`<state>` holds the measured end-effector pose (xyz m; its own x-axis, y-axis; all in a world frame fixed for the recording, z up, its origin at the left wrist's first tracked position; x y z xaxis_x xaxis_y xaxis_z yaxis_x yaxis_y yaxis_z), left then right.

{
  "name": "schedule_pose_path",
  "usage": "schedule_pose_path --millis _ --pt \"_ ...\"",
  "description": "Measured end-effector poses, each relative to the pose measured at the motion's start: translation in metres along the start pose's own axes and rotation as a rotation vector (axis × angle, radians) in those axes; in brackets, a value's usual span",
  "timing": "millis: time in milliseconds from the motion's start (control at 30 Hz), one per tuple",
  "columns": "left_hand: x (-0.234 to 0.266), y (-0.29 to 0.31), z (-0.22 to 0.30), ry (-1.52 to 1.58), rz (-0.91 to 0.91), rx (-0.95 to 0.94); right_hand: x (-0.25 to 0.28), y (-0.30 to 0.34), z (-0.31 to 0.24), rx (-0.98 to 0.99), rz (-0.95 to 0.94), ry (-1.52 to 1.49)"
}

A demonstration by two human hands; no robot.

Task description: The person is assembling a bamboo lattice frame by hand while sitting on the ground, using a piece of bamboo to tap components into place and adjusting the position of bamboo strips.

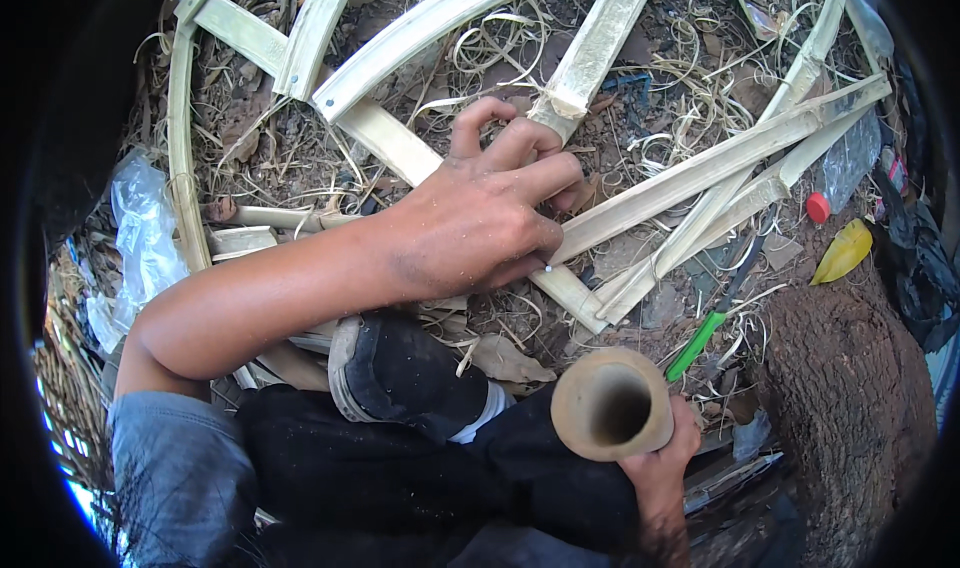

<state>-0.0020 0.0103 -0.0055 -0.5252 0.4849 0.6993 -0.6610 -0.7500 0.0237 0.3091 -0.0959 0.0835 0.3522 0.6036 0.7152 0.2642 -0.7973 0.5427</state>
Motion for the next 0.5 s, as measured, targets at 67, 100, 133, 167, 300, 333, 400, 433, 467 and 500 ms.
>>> schedule_pose_path --millis 67,100,133,167,300,333,400,433,467,500 --pt "0.000 0.001 0.000 0.001 0.001 -0.003 -0.002 0.000 -0.004 -0.044 0.017 -0.071" --pt "0.001 0.002 -0.001 0.014 0.027 -0.003 -0.001 -0.004 -0.005 0.007 -0.010 0.021" --pt "0.001 0.002 -0.001 0.014 0.028 -0.002 0.000 -0.006 -0.006 0.058 -0.036 0.112" --pt "0.000 0.001 0.000 -0.019 0.022 -0.003 0.001 0.006 0.001 0.040 -0.010 0.014" --pt "-0.001 0.002 -0.002 -0.026 0.033 -0.009 -0.003 -0.013 -0.009 -0.100 -0.132 0.157" --pt "0.001 0.002 -0.003 -0.002 0.047 -0.012 -0.004 -0.009 -0.005 -0.099 -0.127 0.162" --pt "-0.001 0.003 -0.003 -0.002 0.036 -0.007 -0.006 0.006 0.005 0.025 -0.002 -0.005" --pt "0.000 0.002 -0.003 -0.012 0.032 -0.009 -0.003 0.004 0.007 0.129 -0.024 0.020" --pt "0.000 0.002 -0.003 -0.023 0.028 -0.012 -0.004 0.001 0.006 0.130 -0.031 0.018" --pt "0.000 0.001 -0.003 -0.005 0.033 -0.010 -0.005 -0.003 0.003 0.058 -0.031 0.017"
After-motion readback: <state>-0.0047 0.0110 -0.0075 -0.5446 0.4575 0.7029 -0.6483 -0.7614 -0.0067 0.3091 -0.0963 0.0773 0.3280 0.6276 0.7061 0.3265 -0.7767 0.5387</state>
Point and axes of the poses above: each hand's wrist, its own y-axis away from the middle knuckle, its own x-axis out of the back of the hand, z = x × y, the point moved 2 cm from there along -y, towards the middle knuckle, and after that the axes turned 11 degrees about -z, right-handed, at the moved point
